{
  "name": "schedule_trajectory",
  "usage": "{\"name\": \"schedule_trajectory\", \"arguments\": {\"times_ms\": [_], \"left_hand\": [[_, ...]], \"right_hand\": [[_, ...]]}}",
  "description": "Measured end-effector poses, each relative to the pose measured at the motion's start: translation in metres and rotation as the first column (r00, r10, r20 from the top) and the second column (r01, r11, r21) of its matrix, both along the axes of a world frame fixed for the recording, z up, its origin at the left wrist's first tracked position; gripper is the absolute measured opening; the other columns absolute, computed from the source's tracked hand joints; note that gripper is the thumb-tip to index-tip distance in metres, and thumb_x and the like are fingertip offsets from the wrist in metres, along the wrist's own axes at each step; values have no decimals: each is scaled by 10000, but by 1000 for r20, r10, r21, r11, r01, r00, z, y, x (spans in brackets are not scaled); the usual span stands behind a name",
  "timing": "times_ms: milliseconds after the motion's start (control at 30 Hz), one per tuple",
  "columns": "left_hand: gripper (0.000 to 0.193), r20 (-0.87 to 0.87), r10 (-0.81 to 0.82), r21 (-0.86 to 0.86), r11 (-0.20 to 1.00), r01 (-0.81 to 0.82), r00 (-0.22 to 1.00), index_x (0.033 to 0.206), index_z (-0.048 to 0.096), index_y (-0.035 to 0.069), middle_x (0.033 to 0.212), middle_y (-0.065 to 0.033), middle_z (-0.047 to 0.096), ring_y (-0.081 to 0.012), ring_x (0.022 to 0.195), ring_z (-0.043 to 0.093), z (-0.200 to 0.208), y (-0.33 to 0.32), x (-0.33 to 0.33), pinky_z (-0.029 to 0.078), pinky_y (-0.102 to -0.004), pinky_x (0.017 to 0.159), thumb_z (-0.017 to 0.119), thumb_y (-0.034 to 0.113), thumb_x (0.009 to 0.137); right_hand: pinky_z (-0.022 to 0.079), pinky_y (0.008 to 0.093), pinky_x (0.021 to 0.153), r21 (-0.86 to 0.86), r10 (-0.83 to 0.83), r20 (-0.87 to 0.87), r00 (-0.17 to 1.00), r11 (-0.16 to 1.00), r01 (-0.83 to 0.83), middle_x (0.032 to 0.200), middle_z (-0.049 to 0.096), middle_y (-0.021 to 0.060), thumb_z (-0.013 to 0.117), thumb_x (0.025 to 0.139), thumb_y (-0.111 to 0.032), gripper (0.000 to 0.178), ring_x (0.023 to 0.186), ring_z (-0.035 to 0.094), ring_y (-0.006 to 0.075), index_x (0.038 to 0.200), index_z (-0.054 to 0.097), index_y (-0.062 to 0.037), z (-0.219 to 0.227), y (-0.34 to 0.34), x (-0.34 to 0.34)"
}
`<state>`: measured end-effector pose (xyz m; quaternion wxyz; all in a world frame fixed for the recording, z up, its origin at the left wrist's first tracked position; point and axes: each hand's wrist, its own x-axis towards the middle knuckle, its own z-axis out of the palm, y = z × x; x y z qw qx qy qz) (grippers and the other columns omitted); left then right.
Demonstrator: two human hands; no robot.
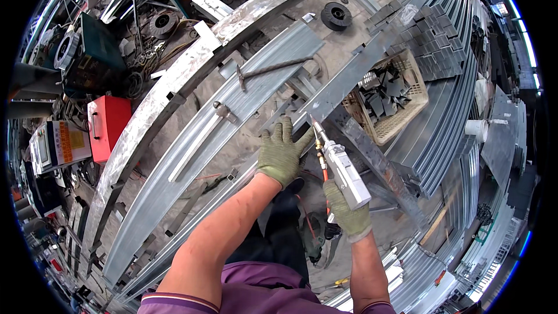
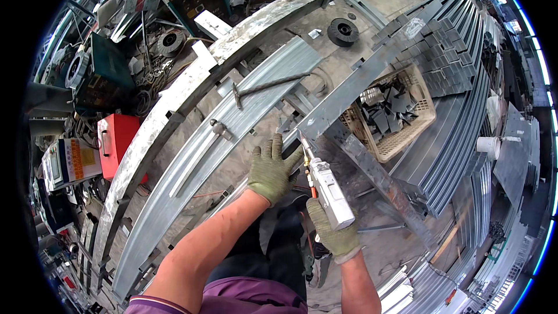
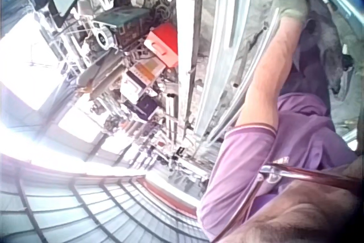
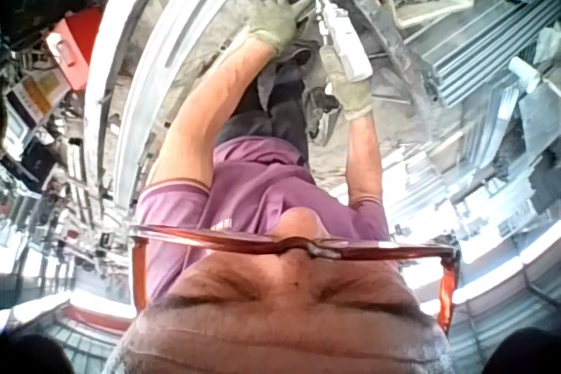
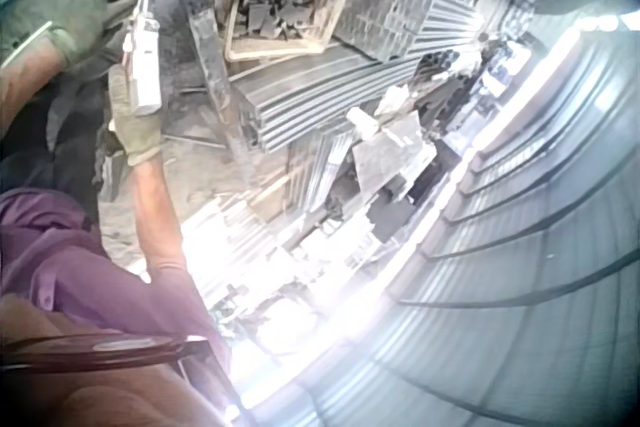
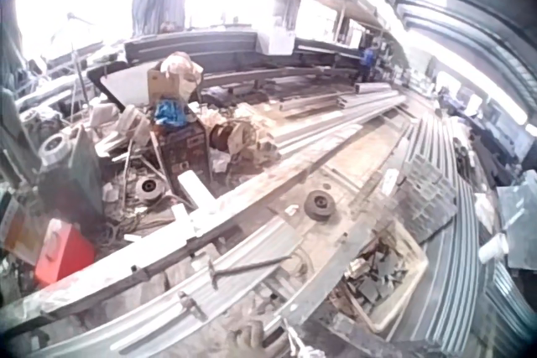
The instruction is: The person picks up metal bars and positions them on a workbench. They use a welding torch to join the metal pieces together, creating a rectangular frame. The person repeatedly aligns, welds, and repositions the metal components to assemble the structure.
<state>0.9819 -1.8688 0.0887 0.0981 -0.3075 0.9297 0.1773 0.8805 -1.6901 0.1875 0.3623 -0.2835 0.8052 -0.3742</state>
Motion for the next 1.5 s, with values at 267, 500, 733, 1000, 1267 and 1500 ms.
{"name": "schedule_trajectory", "arguments": {"times_ms": [267, 500, 733, 1000, 1267, 1500], "left_hand": [[752, -78, 12, 12, 1000, -11, 997, 1623, 451, 363, 1672, -275, 367, -432, 1494, 417, -8, 1, 2, 373, -656, 1176, 740, 452, 934], [774, -92, 11, 0, 1000, -11, 996, 1603, 476, 352, 1667, -278, 372, -434, 1492, 417, -13, 2, 4, 373, -659, 1175, 768, 457, 894], [828, -81, 5, 2, 1000, -5, 997, 1605, 459, 352, 1671, -276, 358, -442, 1486, 413, -8, 2, 4, 372, -655, 1179, 805, 451, 859], [813, -86, 0, 5, 1000, 0, 996, 1600, 454, 346, 1659, -278, 366, -451, 1473, 421, -8, 1, 4, 374, -661, 1172, 796, 443, 869], [725, -123, 4, -10, 1000, -6, 992, 1590, 468, 336, 1643, -289, 386, -460, 1452, 439, -11, 2, 4, 378, -662, 1161, 744, 432, 926], [706, -128, 1, -16, 1000, -3, 992, 1590, 474, 333, 1638, -295, 389, -461, 1447, 442, -12, 2, 5, 378, -660, 1159, 729, 437, 940]], "right_hand": [[591, 384, 731, -45, -8, -14, 1000, 999, 7, 947, 772, 124, 786, 996, -205, 283, 807, 746, 232, 1197, 760, -8, -4, -16, -8], [601, 353, 733, 216, -67, 114, 991, 976, 41, 941, 789, 121, 791, 990, -203, 230, 825, 781, 210, 1169, 788, -59, 7, -23, -9], [612, 379, 770, 11, 50, -7, 999, 999, -50, 988, 804, 124, 797, 980, -186, 217, 884, 797, 247, 1159, 793, -64, -11, -11, -10], [610, 388, 799, -14, 0, 2, 1000, 1000, 0, 1027, 805, 139, 812, 963, -172, 241, 933, 798, 285, 1162, 784, -40, -10, -17, -9], [610, 386, 793, -7, -5, -4, 1000, 1000, 4, 1015, 803, 141, 813, 962, -174, 254, 920, 799, 277, 1175, 780, -41, -8, -17, -9], [616, 392, 795, 5, 107, -84, 991, 994, -107, 1028, 807, 128, 813, 958, -179, 248, 933, 802, 271, 1176, 787, -64, -18, -6, -14]]}}
